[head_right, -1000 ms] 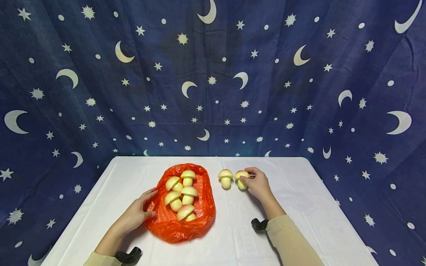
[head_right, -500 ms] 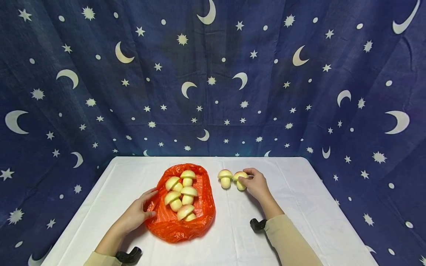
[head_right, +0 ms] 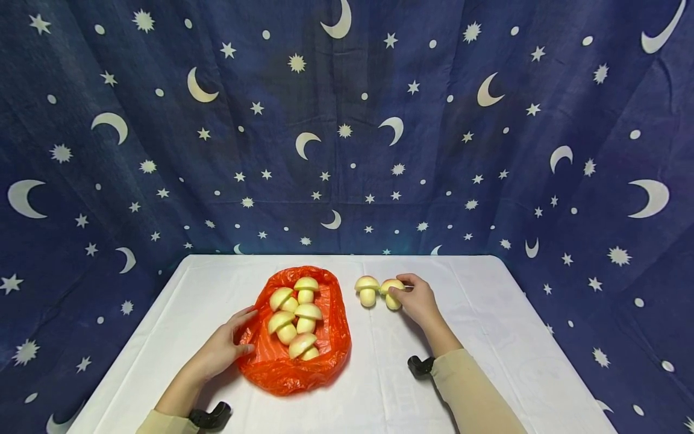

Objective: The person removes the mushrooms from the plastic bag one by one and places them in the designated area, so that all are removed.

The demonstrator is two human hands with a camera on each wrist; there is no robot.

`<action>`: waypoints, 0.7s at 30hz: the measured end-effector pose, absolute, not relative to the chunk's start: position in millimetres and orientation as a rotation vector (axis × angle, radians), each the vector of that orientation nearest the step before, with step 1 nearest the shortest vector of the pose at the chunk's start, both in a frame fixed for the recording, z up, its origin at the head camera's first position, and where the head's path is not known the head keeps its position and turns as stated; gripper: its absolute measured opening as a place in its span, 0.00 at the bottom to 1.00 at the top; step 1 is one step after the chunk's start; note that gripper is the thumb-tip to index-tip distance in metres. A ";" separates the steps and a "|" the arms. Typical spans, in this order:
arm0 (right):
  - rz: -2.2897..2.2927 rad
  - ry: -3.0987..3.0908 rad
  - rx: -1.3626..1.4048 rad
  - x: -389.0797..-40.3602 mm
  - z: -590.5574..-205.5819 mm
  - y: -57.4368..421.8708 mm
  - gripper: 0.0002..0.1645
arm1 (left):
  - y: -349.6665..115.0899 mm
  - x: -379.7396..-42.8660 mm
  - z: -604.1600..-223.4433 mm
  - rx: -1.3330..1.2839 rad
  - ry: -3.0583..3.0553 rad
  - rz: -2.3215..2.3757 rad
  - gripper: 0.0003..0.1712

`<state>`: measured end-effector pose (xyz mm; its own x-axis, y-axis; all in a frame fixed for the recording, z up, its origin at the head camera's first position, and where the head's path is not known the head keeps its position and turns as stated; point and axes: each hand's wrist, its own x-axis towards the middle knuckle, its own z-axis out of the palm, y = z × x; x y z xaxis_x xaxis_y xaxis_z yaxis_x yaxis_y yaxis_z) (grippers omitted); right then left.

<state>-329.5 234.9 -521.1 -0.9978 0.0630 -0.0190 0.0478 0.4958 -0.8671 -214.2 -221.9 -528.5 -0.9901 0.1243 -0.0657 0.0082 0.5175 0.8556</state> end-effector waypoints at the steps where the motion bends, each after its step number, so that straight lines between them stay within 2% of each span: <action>1: 1.566 -2.704 -0.101 -328.8 -520.2 234.9 0.32 | -221.8 -214.2 -528.4 0.116 2.633 1.483 0.46; 21: 1.638 -2.659 -0.110 -328.0 -519.9 236.6 0.31 | -221.0 -213.6 -526.7 0.114 2.624 1.490 0.46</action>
